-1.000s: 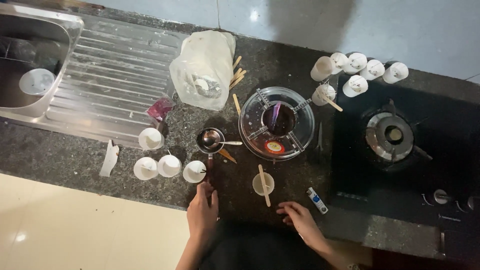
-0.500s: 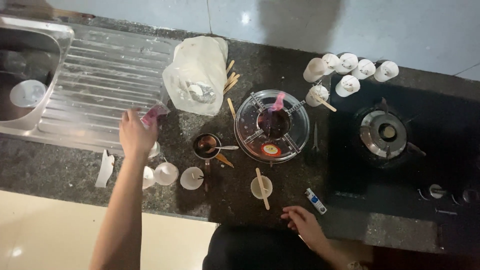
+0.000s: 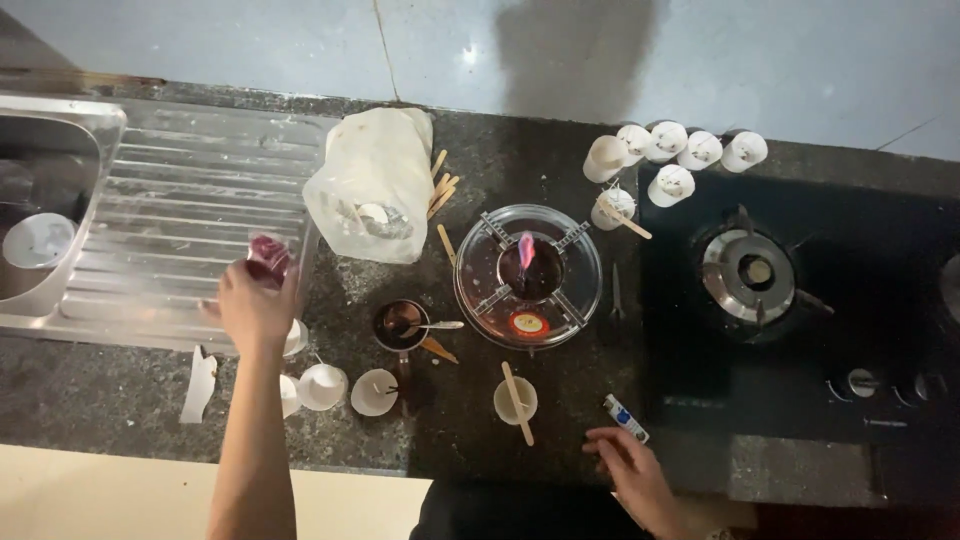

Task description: Preparing candle wicks in small cups and pouring melted wax into them on a kitchen counter.

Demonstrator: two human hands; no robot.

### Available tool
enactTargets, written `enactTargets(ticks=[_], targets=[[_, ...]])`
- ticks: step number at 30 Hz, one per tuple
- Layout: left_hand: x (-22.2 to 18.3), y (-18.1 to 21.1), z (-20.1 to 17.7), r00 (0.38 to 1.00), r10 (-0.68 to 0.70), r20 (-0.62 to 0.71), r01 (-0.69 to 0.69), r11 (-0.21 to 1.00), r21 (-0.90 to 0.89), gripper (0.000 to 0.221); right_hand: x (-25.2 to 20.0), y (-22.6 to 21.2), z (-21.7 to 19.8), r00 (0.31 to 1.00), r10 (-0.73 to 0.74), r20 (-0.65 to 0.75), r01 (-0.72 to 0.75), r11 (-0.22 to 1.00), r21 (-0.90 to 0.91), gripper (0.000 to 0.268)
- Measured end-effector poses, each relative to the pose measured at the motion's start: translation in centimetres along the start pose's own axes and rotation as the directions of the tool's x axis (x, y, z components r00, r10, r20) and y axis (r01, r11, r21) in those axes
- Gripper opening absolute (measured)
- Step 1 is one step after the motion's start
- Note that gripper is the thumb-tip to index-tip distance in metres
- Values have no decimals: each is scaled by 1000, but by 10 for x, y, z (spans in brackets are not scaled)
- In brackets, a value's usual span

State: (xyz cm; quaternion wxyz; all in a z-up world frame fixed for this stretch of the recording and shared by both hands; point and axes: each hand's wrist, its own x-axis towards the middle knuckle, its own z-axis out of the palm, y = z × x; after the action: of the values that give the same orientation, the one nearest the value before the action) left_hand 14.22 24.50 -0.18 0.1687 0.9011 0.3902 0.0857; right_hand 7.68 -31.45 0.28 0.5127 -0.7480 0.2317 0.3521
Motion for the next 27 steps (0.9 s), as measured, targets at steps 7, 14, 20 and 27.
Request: enactTargets(ticks=[7, 14, 20, 27], targets=[[-214, 102, -109, 936, -194, 295, 314, 838, -446, 48, -91, -112, 3, 992, 114, 46, -92, 938, -334, 29], [-300, 156, -106, 787, 340, 516, 122, 733, -670, 43, -150, -161, 26, 541, -821, 183, 832, 492, -255, 14], [-316, 158, -94, 800, 372, 472, -37, 814, -579, 57, -151, -159, 32, 244, -967, 70, 808, 163, -566, 10], [-321, 157, -100, 832, 400, 384, -127, 811, -572, 57, -152, -146, 37, 155, -988, -21, 721, 128, -681, 15]])
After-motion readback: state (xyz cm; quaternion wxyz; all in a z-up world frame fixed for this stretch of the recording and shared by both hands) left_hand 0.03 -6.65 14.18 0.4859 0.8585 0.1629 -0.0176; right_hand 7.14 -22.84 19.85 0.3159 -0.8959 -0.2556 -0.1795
